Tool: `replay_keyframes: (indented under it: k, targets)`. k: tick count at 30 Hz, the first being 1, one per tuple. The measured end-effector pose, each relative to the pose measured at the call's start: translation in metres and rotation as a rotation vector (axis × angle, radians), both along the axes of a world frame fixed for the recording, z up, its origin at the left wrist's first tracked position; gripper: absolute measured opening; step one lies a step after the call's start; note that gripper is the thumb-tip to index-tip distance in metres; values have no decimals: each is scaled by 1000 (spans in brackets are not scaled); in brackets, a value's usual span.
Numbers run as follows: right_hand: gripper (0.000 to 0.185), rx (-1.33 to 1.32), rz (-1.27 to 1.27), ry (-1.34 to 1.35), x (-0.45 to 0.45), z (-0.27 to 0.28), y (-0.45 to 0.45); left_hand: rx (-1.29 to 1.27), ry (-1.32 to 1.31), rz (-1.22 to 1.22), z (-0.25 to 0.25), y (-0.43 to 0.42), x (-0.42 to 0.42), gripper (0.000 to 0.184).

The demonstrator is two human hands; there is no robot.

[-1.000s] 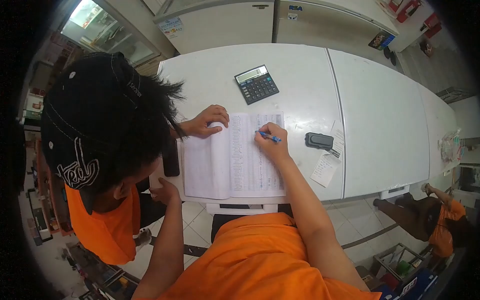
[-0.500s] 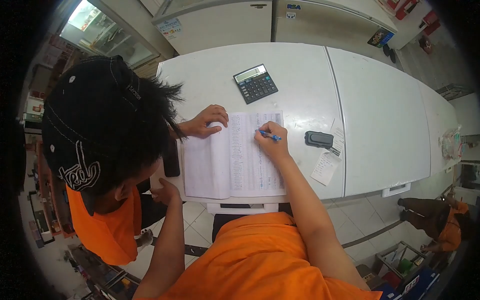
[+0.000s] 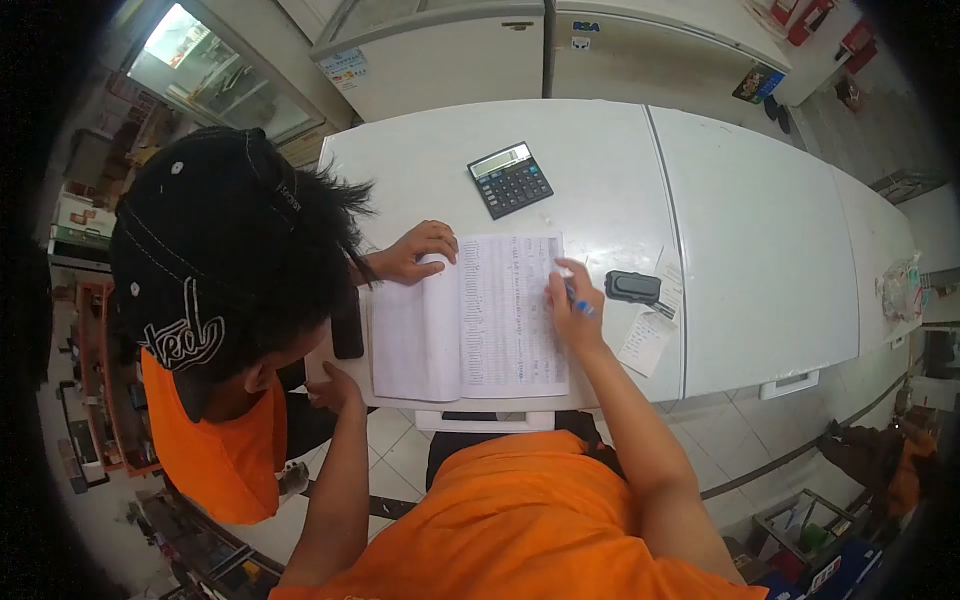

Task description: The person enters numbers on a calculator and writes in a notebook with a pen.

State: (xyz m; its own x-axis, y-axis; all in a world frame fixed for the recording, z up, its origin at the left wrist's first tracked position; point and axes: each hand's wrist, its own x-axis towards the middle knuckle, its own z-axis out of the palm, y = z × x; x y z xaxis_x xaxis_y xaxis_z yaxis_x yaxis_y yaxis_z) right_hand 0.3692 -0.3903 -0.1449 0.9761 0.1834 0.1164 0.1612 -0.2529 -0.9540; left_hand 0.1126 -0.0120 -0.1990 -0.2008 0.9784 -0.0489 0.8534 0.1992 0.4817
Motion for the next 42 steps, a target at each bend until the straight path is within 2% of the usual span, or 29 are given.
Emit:
replay_keyframes:
  k: [1,4,6,8,9,10,11,12,13,15,18,21,25,28,31,32,34,35,36,37,39,42]
  targets:
    - [14,-159,94,-122,-10,3,-21,34,-11,-32,-6,3,-7,89]
    - [18,-551,289,-412,-53,32,-47,102,112,-136,35,-31,-21,77]
    - [20,-699,343,-484,-78,39,-52,544,-76,-753,41,-79,-36,63]
    - [19,-746,349,-463,-97,35,-49,354,-333,-1222,62,-150,-20,49]
    - [19,-700,349,-459,-99,28,-45,123,-438,-1461,78,-175,-2,44]
    - [20,-652,348,-457,-98,17,-40,-22,-612,-1600,78,-201,19,46]
    - [20,-604,345,-447,-97,14,-35,45,-493,-1789,84,-216,35,55]
    - [21,-491,363,-373,-93,18,-32,125,-458,-1874,94,-232,55,71]
    - [21,-379,367,-277,-89,20,-30,214,-283,-1844,99,-247,67,87]
    - [21,-163,368,-98,-80,22,-31,351,-188,-1698,87,-260,83,89]
    - [18,-129,330,-206,-76,36,-51,64,-376,-1602,63,-248,79,81]
    - [18,-185,301,-248,-81,35,-71,-144,-491,-1274,71,-232,70,68]
    - [23,-260,370,-242,-84,27,-80,-161,-585,-1056,67,-211,60,49]
    - [29,-47,367,-215,-91,18,-64,-168,-713,-907,74,-213,59,30]
    - [35,-30,476,-76,-91,22,-46,-241,-950,-565,81,-212,56,30]
    - [36,-89,552,-102,-89,26,-41,-279,-969,-458,66,-200,50,34]
    - [39,-206,707,-165,-84,36,-32,-380,-1100,-258,74,-194,48,36]
    - [40,-265,660,-279,-87,35,-29,-427,-1166,-154,77,-191,48,38]
    - [41,-322,609,-395,-92,32,-27,-469,-1144,-191,96,-195,50,43]
    - [41,-379,552,-510,-95,28,-25,-529,-1222,-174,94,-189,45,43]
    - [41,-392,558,-446,-98,18,-30,-653,-1377,-141,90,-174,32,45]
    - [41,-384,623,-316,-96,9,-41,-620,-1300,-177,89,-170,27,46]
